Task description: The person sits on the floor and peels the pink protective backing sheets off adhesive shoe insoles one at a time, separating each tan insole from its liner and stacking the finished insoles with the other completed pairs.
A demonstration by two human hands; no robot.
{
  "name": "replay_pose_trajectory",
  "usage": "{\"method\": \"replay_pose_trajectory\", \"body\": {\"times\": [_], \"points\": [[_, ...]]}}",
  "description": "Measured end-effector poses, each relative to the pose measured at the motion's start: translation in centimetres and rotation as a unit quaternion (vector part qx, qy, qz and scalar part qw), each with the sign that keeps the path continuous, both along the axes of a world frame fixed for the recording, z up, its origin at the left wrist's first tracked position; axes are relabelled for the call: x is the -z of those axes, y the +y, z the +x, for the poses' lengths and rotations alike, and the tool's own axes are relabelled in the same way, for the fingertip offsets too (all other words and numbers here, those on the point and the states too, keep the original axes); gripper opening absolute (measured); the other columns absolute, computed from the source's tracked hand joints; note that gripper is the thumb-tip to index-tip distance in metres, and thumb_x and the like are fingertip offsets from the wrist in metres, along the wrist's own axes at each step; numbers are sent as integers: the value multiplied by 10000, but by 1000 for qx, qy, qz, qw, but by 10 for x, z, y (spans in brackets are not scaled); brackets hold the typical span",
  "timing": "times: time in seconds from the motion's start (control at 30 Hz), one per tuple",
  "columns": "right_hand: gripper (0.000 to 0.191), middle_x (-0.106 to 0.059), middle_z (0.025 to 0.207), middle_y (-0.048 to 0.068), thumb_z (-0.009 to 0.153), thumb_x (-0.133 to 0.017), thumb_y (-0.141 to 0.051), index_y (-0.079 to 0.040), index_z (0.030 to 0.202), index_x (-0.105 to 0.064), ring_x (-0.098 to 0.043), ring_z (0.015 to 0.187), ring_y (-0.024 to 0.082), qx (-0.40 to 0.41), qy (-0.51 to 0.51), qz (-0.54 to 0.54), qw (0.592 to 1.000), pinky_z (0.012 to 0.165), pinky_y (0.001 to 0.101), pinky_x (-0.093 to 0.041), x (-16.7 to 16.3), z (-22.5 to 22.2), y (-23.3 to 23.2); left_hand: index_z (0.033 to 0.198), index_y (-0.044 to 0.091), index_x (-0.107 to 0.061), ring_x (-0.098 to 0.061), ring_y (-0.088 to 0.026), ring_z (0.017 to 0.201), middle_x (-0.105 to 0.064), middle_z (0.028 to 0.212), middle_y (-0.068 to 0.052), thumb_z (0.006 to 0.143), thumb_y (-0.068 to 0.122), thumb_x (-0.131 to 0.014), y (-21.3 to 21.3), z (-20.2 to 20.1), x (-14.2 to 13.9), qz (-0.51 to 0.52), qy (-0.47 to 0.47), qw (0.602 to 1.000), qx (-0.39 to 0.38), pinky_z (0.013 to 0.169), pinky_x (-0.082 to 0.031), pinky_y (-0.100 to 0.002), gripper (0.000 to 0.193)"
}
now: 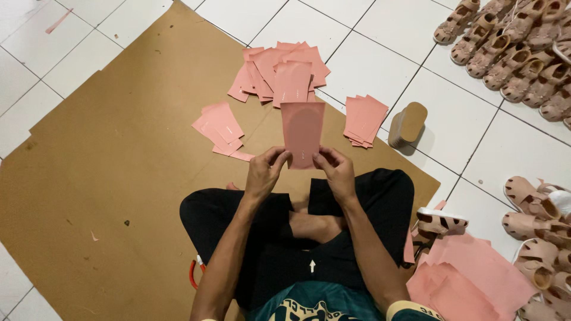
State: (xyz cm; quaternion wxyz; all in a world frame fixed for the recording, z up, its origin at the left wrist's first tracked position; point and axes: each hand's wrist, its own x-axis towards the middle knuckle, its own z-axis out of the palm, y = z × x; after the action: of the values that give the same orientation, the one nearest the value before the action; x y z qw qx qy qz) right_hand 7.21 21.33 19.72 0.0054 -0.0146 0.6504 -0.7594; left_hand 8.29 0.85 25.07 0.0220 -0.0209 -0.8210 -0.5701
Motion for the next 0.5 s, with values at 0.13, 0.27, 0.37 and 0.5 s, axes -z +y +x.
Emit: {"method": "replay_pose_trajectory", "body": {"times": [0.13, 0.27, 0.37, 0.5], "points": [[278, -735, 939, 48, 962, -739, -122, 45, 1184, -731, -674, 835, 104, 53, 15, -6, 998, 793, 256, -574, -19, -1, 2, 1297, -18, -648, -734, -147, 1029, -767, 1116, -103, 1050, 167, -561, -3, -1, 10, 125, 34, 991, 16, 890, -594, -281, 321], [249, -714, 1012, 56, 979, -721, -83, 55, 1181, -674, -673, 879, 127, 153, 97, -154, 971, 810, 237, -573, -56, -7, 37, 1348, -27, -605, -705, -190, 1153, -737, 1224, -136, 1056, 186, -546, -24, 4, 54, 156, -16, 987, -27, 937, -598, -311, 365], [212, -696, 1012, 64, 1032, -708, -92, 58, 1179, -675, -605, 818, 102, 191, 181, -144, 954, 732, 217, -512, -72, -25, 56, 1326, -37, -615, -710, -205, 1171, -739, 1221, -150, 1051, 194, -552, -45, 18, 96, 178, -70, 979, -63, 930, -603, -305, 365], [273, -699, 922, 48, 981, -738, -145, 57, 1161, -703, -605, 777, 96, 202, 111, -51, 972, 696, 224, -525, -48, -109, 18, 1302, -41, -628, -686, -206, 1176, -728, 1246, -154, 1013, 149, -580, -62, 46, 133, 232, -96, 954, -161, 964, -540, -301, 349]]}}
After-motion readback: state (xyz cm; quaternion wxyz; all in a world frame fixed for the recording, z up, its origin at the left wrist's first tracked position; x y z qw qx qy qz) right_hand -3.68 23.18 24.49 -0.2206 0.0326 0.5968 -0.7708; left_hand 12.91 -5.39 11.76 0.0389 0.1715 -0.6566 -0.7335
